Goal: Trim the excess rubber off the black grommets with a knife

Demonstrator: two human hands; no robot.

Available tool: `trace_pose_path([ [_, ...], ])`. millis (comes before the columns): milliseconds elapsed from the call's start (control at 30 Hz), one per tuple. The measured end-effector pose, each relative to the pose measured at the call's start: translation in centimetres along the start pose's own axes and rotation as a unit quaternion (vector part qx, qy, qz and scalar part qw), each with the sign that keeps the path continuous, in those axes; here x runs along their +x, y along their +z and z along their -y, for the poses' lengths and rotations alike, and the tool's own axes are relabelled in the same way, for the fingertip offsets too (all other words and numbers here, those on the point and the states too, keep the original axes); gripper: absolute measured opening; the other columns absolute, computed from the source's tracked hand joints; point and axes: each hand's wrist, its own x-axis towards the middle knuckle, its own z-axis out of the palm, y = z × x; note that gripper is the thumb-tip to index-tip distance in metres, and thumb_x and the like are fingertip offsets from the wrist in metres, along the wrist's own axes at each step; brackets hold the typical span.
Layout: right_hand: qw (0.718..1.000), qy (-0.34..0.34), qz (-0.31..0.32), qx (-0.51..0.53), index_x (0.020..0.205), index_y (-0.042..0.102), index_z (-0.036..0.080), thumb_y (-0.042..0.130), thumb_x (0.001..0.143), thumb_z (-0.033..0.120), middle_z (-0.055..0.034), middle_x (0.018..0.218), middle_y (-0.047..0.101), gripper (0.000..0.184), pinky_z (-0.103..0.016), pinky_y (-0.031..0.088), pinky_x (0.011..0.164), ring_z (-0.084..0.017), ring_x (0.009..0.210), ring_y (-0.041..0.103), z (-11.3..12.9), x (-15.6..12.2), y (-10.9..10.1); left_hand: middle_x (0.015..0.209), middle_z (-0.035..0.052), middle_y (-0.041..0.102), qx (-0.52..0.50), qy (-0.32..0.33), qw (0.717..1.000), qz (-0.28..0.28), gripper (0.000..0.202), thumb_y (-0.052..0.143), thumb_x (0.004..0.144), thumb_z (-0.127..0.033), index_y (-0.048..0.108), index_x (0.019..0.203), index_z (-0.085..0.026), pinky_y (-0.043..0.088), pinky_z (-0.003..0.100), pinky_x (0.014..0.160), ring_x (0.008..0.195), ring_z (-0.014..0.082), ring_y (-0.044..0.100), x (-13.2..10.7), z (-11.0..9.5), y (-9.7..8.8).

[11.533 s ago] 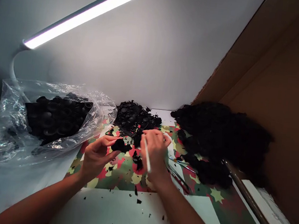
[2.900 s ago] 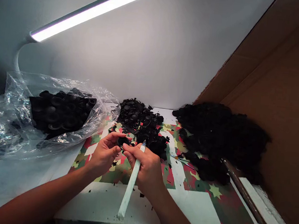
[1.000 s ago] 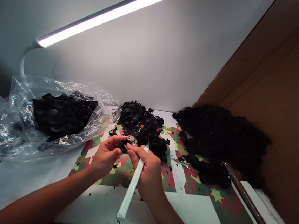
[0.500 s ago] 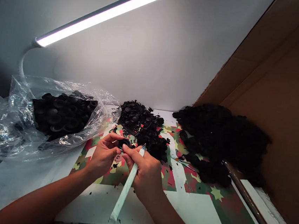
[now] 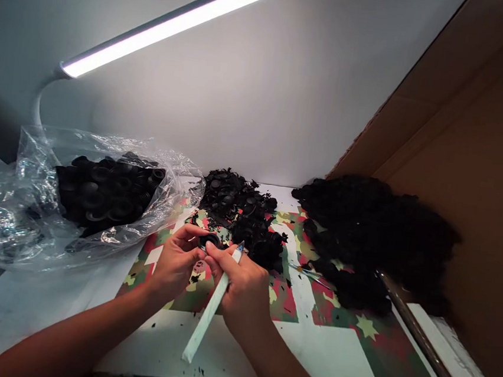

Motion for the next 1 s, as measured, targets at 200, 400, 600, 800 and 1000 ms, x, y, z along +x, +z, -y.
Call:
trace_pose_path([
  [200, 1.000, 0.012, 0.002, 0.004, 0.115, 0.076, 0.020, 0.056, 0.098, 0.024, -0.0086, 0.086, 0.074, 0.027, -0.026, 0.055, 0.062, -0.017, 0.073, 0.069, 0.3, 0.1, -0.1, 0.073, -0.0006, 0.070, 0.016, 0.017, 1.000, 0.006, 0.036, 0.096, 0.053, -0.022, 0.075, 0.082, -0.018, 0.049, 0.019, 0.061, 0.067, 0.0113, 0.060, -0.1, 0.1, -0.1],
  [400, 0.999, 0.038, -0.007, 0.033, 0.113, 0.077, 0.022, 0.057, 0.097, 0.024, -0.0078, 0.087, 0.075, 0.026, -0.028, 0.056, 0.064, -0.019, 0.075, 0.069, 0.5, 0.1, 0.1, 0.071, -0.0022, 0.068, 0.014, 0.004, 1.000, 0.008, 0.036, 0.094, 0.052, -0.016, 0.074, 0.082, -0.020, 0.049, 0.019, 0.057, 0.064, 0.0108, 0.059, -0.1, 0.2, -0.1],
  [600, 0.975, 0.164, -0.032, 0.148, 0.116, 0.073, 0.023, 0.050, 0.101, 0.040, -0.0047, 0.085, 0.073, 0.033, -0.028, 0.054, 0.065, -0.020, 0.076, 0.068, 0.2, 0.7, -0.4, 0.077, -0.0003, 0.072, 0.009, 0.002, 1.000, 0.011, 0.039, 0.095, 0.050, -0.015, 0.073, 0.082, -0.019, 0.051, 0.019, 0.059, 0.069, 0.0127, 0.064, 0.1, 0.2, 0.1],
  [800, 0.968, 0.176, 0.037, 0.172, 0.093, 0.074, 0.018, 0.067, 0.089, 0.045, -0.0035, 0.078, 0.070, 0.028, -0.026, 0.048, 0.059, -0.018, 0.069, 0.062, 0.0, 1.5, -0.6, 0.079, 0.0009, 0.072, 0.079, 0.048, 0.995, 0.027, 0.035, 0.093, 0.055, -0.016, 0.074, 0.086, -0.019, 0.053, 0.022, 0.061, 0.072, 0.0147, 0.066, 0.0, 0.3, -0.4],
  [1000, 0.984, 0.128, 0.056, 0.113, 0.071, 0.063, 0.019, 0.062, 0.086, 0.025, 0.0003, 0.067, 0.060, 0.017, -0.024, 0.040, 0.058, -0.014, 0.062, 0.051, -0.1, 1.7, 0.3, 0.088, 0.0030, 0.076, 0.290, 0.195, 0.936, 0.047, 0.025, 0.082, 0.067, -0.006, 0.078, 0.083, -0.024, 0.056, 0.032, 0.079, 0.084, 0.0203, 0.069, 0.0, 0.2, -1.1],
])
